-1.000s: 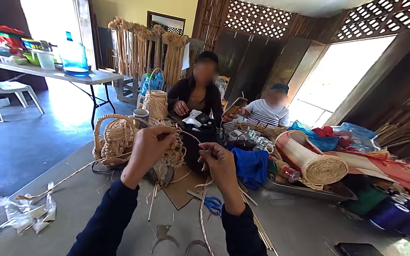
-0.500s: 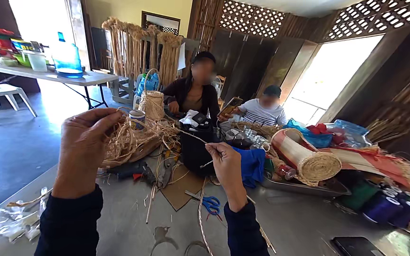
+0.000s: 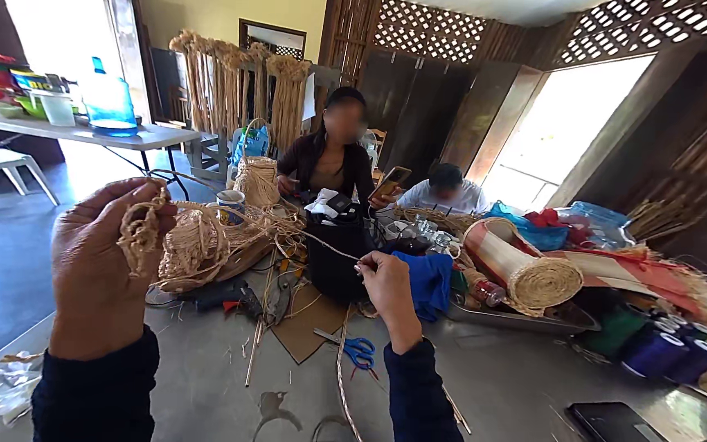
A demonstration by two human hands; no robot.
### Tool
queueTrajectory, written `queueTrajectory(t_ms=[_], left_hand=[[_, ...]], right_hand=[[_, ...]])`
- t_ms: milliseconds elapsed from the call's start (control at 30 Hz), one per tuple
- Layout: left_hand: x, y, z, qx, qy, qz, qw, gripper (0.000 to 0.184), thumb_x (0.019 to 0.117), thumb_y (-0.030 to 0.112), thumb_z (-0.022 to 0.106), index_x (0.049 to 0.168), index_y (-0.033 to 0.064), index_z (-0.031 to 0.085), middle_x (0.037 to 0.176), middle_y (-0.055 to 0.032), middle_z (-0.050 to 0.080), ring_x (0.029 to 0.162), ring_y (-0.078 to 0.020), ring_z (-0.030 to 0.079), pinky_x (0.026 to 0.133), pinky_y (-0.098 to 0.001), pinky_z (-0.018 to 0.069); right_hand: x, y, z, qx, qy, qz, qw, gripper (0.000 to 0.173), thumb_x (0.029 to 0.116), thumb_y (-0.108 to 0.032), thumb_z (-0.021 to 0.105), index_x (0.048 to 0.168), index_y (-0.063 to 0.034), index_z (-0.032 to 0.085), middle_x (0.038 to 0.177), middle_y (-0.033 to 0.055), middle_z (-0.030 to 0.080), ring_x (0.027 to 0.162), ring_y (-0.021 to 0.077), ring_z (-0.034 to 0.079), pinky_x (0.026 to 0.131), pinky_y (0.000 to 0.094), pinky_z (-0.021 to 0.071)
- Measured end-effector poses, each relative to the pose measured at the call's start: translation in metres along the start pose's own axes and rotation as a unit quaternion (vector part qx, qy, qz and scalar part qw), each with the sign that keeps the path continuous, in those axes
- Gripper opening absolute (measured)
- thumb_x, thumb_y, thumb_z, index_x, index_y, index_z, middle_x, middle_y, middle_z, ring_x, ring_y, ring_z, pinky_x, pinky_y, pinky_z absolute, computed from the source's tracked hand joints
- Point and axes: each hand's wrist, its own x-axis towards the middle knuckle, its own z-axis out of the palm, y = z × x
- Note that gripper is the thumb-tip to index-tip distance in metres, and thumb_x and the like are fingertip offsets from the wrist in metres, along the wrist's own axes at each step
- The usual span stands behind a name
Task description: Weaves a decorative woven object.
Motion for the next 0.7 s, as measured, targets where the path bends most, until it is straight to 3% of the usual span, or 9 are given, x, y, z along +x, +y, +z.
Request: queueTrajectory(t_ms=[100,167,200,267,333,367,400,500,700], left_hand=[[0.0,0.002,0.002,-0.023,0.029,-0.005,0.999,0.021,0.1034,0.007,0.051,0.103,0.0095,0.072,0.097,0.0006,0.075,0.082,-0.0077,0.072,0.071,-0.0229,0.0617],[-0.001,-0.002,0.005,0.003,0.009,-0.018,1.0,0.02,0.1032,0.009,0.052,0.105,0.0101,0.072,0.098,0.0015,0.074,0.081,-0.0072,0.071,0.071,-0.0234,0.0615],[-0.005,-0.003,0.012,0.034,-0.012,-0.035,0.999,0.02,0.1028,0.01,0.054,0.104,0.0119,0.074,0.095,0.0032,0.074,0.078,-0.0056,0.07,0.069,-0.0226,0.0613],[-0.018,-0.003,0.044,0.102,-0.057,-0.071,0.991,0.025,0.0988,0.008,0.053,0.094,0.0178,0.075,0.084,0.0084,0.073,0.067,-0.0002,0.066,0.06,-0.0176,0.0572],[-0.031,-0.014,0.071,0.107,-0.127,-0.108,0.98,0.023,0.092,0.003,0.057,0.088,0.0149,0.076,0.078,0.0056,0.072,0.064,-0.0023,0.064,0.059,-0.0191,0.056],[-0.036,-0.021,0.082,0.096,-0.162,-0.13,0.973,0.019,0.0905,0.001,0.061,0.087,0.0124,0.076,0.077,0.0042,0.073,0.066,-0.0032,0.066,0.062,-0.0198,0.0571],[-0.04,-0.028,0.089,0.087,-0.194,-0.152,0.965,0.016,0.0902,0.0,0.063,0.088,0.0103,0.076,0.078,0.0035,0.073,0.068,-0.0037,0.068,0.065,-0.02,0.0582],[-0.047,-0.041,0.102,0.122,-0.232,-0.199,0.944,0.012,0.0909,-0.003,0.066,0.09,0.0053,0.075,0.078,0.0036,0.073,0.071,-0.0038,0.069,0.069,-0.0207,0.0597],[-0.047,-0.045,0.103,0.217,-0.244,-0.169,0.93,0.007,0.091,0.001,0.071,0.091,0.0057,0.076,0.079,0.0062,0.073,0.071,0.0008,0.069,0.07,-0.0169,0.0588]], right_hand=[[0.0,0.0,0.0,0.029,0.015,0.011,0.999,0.009,0.0942,-0.003,0.068,0.099,0.0027,0.074,0.091,0.0148,0.073,0.078,0.0225,0.071,0.077,0.0387,0.0578],[-0.001,-0.003,0.002,0.165,0.044,0.028,0.985,0.006,0.0939,-0.001,0.069,0.095,0.0029,0.073,0.084,0.0099,0.074,0.067,0.0134,0.071,0.068,0.0287,0.0612],[-0.001,-0.007,0.004,0.289,0.055,0.046,0.955,0.005,0.0944,0.002,0.067,0.093,0.005,0.071,0.08,0.009,0.073,0.063,0.0111,0.071,0.063,0.0251,0.0618],[-0.004,-0.018,0.004,0.53,0.061,0.106,0.839,0.01,0.0975,0.007,0.061,0.09,0.0068,0.066,0.074,0.0096,0.072,0.059,0.0128,0.07,0.058,0.0259,0.0617],[-0.007,-0.026,0.005,0.644,0.04,0.168,0.745,0.015,0.1012,0.004,0.055,0.089,0.0036,0.065,0.072,0.0067,0.07,0.059,0.0125,0.069,0.06,0.0262,0.0618],[-0.009,-0.029,0.006,0.664,0.019,0.182,0.725,0.016,0.1021,0.003,0.053,0.091,0.0021,0.064,0.071,0.0051,0.069,0.059,0.0117,0.068,0.06,0.0256,0.0615],[-0.011,-0.032,0.008,0.669,-0.001,0.186,0.72,0.016,0.1022,0.004,0.052,0.092,0.0015,0.064,0.071,0.0045,0.068,0.059,0.011,0.068,0.06,0.0248,0.0611],[-0.02,-0.041,0.01,0.641,-0.034,0.15,0.752,0.014,0.0999,0.006,0.055,0.093,0.0023,0.066,0.073,0.0041,0.069,0.06,0.0093,0.067,0.06,0.023,0.0597],[-0.028,-0.047,0.01,0.633,-0.03,0.097,0.768,0.017,0.097,0.008,0.056,0.087,0.0022,0.068,0.072,0.0048,0.07,0.061,0.0086,0.067,0.061,0.0224,0.0586]])
